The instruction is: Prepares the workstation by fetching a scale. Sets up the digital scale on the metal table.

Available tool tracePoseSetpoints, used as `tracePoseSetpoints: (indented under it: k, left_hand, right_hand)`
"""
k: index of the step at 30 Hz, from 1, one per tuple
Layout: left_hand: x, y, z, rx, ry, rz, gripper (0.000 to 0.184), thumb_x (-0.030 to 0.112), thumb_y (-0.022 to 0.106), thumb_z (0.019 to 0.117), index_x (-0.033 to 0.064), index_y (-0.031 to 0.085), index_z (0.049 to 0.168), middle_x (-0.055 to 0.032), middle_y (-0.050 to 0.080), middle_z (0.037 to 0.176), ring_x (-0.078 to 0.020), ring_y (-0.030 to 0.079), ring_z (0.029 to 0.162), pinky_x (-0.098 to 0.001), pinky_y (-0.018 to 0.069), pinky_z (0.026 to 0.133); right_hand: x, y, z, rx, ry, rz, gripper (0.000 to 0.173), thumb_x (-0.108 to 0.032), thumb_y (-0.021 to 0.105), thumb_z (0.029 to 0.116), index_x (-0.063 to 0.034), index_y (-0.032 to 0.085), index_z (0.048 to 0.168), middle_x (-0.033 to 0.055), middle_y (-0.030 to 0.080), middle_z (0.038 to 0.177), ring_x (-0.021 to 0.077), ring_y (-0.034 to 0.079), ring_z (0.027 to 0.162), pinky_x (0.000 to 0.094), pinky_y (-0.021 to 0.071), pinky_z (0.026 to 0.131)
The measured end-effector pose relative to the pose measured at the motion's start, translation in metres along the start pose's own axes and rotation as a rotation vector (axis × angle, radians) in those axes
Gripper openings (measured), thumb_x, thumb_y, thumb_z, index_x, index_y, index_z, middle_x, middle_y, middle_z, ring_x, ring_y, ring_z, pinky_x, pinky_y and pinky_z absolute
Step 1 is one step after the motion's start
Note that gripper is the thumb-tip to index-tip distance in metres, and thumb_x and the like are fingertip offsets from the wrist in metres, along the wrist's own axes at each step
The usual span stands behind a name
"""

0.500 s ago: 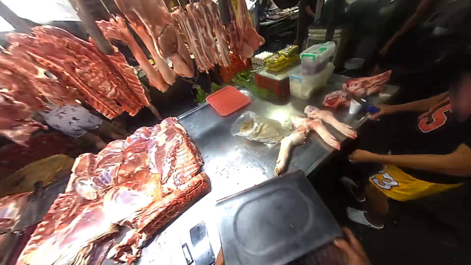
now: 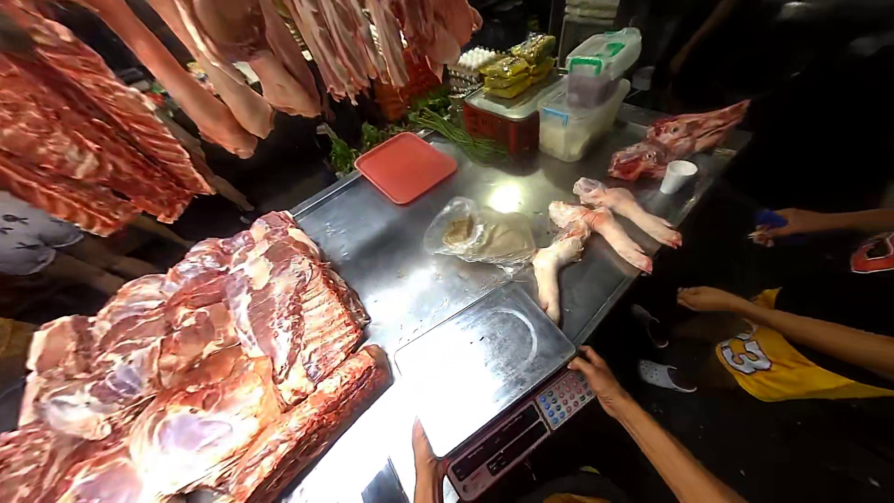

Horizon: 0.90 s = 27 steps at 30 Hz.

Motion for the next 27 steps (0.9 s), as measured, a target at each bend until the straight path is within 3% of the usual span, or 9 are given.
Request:
tracePoseSetpoints:
  k: [4,6,8,13,16,19,21,23,27]
  left_hand:
    - [-0.025,0.039,0.031,-0.059,-0.025,0.054,0.044,0.031,0.023,0.1125,0.0042,0.056,0.125,-0.0091,0.071,0.099,-0.0131,0.070,0.086,-0.0343,0.0607,0.076]
    - [-0.032,0.041,0.036,-0.038,-0.044,0.155,0.051,0.039,0.025,0.1123,0.0032,0.055,0.134,-0.0149,0.069,0.113,-0.0187,0.067,0.097,-0.0416,0.0576,0.083]
    - [-0.031,0.036,0.038,-0.001,-0.044,0.206,0.054,0.042,0.025,0.1120,0.0033,0.056,0.135,-0.0162,0.068,0.115,-0.0199,0.067,0.098,-0.0425,0.0570,0.084]
    - [-0.011,0.028,0.028,0.113,-0.045,0.080,0.045,0.036,0.023,0.1118,0.0074,0.056,0.124,-0.0062,0.070,0.096,-0.0117,0.068,0.082,-0.0339,0.0593,0.071]
    - [-0.009,0.018,0.022,0.176,-0.023,0.062,0.046,0.036,0.026,0.1121,0.0059,0.055,0.131,-0.0092,0.068,0.107,-0.0153,0.066,0.091,-0.0382,0.0566,0.079]
    - [-0.009,0.021,0.021,0.230,0.017,0.041,0.042,0.032,0.026,0.1122,0.0059,0.055,0.129,-0.0092,0.067,0.106,-0.0149,0.066,0.091,-0.0377,0.0572,0.078]
    - [-0.011,0.021,0.017,0.284,0.007,0.066,0.045,0.031,0.026,0.1133,0.0038,0.052,0.137,-0.0144,0.064,0.119,-0.0198,0.064,0.101,-0.0424,0.0554,0.085]
    - [-0.015,0.014,0.020,0.334,-0.028,0.088,0.048,0.034,0.027,0.1138,0.0024,0.048,0.144,-0.0212,0.059,0.133,-0.0282,0.060,0.113,-0.0511,0.0519,0.093]
    - [-0.008,0.012,0.012,0.321,-0.040,-0.004,0.060,0.052,0.033,0.1102,0.0046,0.053,0.141,-0.0191,0.063,0.131,-0.0299,0.065,0.113,-0.0534,0.0556,0.091]
  right_hand:
    - [-0.004,-0.037,0.012,0.101,-0.016,-0.007,0.039,-0.012,0.065,0.0915,0.0009,0.058,0.128,0.0151,0.065,0.113,0.0196,0.064,0.099,0.0376,0.0542,0.086]
    - [-0.012,-0.043,0.014,0.112,-0.021,-0.026,0.040,-0.011,0.065,0.0922,0.0025,0.057,0.129,0.0177,0.065,0.116,0.0221,0.064,0.102,0.0396,0.0546,0.088]
    - [-0.018,-0.039,0.013,0.085,-0.015,-0.028,0.042,-0.010,0.066,0.0928,0.0032,0.055,0.132,0.0190,0.064,0.118,0.0228,0.064,0.103,0.0397,0.0543,0.090]
    - [-0.020,-0.029,0.025,-0.069,-0.051,-0.007,0.037,-0.012,0.062,0.0986,0.0055,0.058,0.131,0.0174,0.067,0.117,0.0192,0.065,0.104,0.0365,0.0544,0.091]
    - [-0.032,-0.048,0.048,0.109,-0.145,-0.179,0.035,-0.013,0.059,0.1005,0.0067,0.059,0.129,0.0227,0.067,0.118,0.0275,0.067,0.104,0.0435,0.0556,0.092]
    - [-0.046,-0.044,0.087,0.098,-0.159,-0.479,0.064,-0.035,0.072,0.0960,0.0020,0.050,0.143,0.0267,0.062,0.130,0.0379,0.063,0.118,0.0524,0.0505,0.102]
    - [-0.044,-0.033,0.115,0.022,-0.174,-0.648,0.080,-0.043,0.076,0.0912,-0.0024,0.042,0.152,0.0267,0.062,0.132,0.0420,0.062,0.119,0.0583,0.0483,0.104]
    - [-0.048,-0.026,0.133,-0.041,-0.198,-0.747,0.082,-0.038,0.079,0.0885,-0.0074,0.041,0.154,0.0254,0.066,0.126,0.0436,0.064,0.115,0.0624,0.0487,0.101]
    - [-0.064,-0.036,0.146,-0.083,-0.315,-0.799,0.069,-0.025,0.079,0.0872,-0.0068,0.052,0.148,0.0264,0.069,0.118,0.0452,0.066,0.109,0.0658,0.0488,0.097]
Point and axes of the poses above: each hand's wrist, its own z-axis towards the middle knuckle, its own y-axis out of the palm, x = y × z, the point moved 7 cm from there along z, towards the middle knuckle
